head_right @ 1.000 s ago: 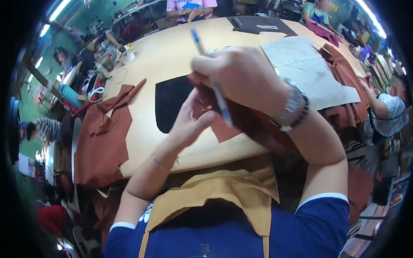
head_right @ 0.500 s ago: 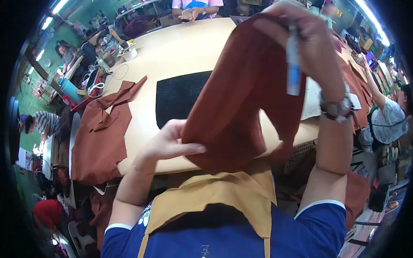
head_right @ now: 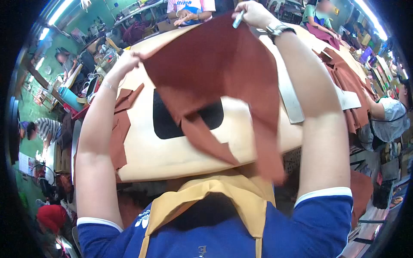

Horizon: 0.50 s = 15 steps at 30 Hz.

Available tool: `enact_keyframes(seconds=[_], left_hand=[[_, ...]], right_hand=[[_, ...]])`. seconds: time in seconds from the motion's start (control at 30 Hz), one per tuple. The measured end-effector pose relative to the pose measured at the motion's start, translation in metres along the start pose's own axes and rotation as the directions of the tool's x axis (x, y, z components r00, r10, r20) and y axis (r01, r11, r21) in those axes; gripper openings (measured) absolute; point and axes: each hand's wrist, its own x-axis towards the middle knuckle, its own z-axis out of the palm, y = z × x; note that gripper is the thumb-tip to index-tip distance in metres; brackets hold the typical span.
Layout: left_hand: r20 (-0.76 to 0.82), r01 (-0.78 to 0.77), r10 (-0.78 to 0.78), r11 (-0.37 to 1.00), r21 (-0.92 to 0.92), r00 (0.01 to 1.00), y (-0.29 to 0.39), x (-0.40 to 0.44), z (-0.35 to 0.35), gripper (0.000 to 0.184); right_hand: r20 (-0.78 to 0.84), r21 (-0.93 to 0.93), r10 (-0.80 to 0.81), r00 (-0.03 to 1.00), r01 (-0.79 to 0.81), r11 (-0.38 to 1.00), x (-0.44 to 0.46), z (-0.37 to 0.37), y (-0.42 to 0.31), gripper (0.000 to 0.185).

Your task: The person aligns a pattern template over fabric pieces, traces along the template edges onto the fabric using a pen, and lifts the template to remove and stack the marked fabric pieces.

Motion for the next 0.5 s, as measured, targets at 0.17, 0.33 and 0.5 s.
enact_keyframes(seconds=[0.17,0.33,0.5], left_hand=[[-0.718,-0.456,0.371,0.886,0.084,0.589,0.041,0.083,-0.074,0.024],[-0.822,-0.667,0.489,0.720,0.192,0.291,0.092,-0.009,-0.080,0.022],[-0.710,-0.648,0.560,0.737,0.192,0.426,0.018,-0.046,0.018,0.024]], right_hand=[[-0.685,-0.145,-0.350,0.639,0.351,0.925,0.035,-0.045,-0.018,0.021],[-0.685,0.054,-0.326,0.652,0.491,0.869,-0.009,-0.056,-0.022,0.026],[-0.618,-0.216,-0.409,0.672,0.355,0.910,-0.078,0.014,0.014,0.019]])
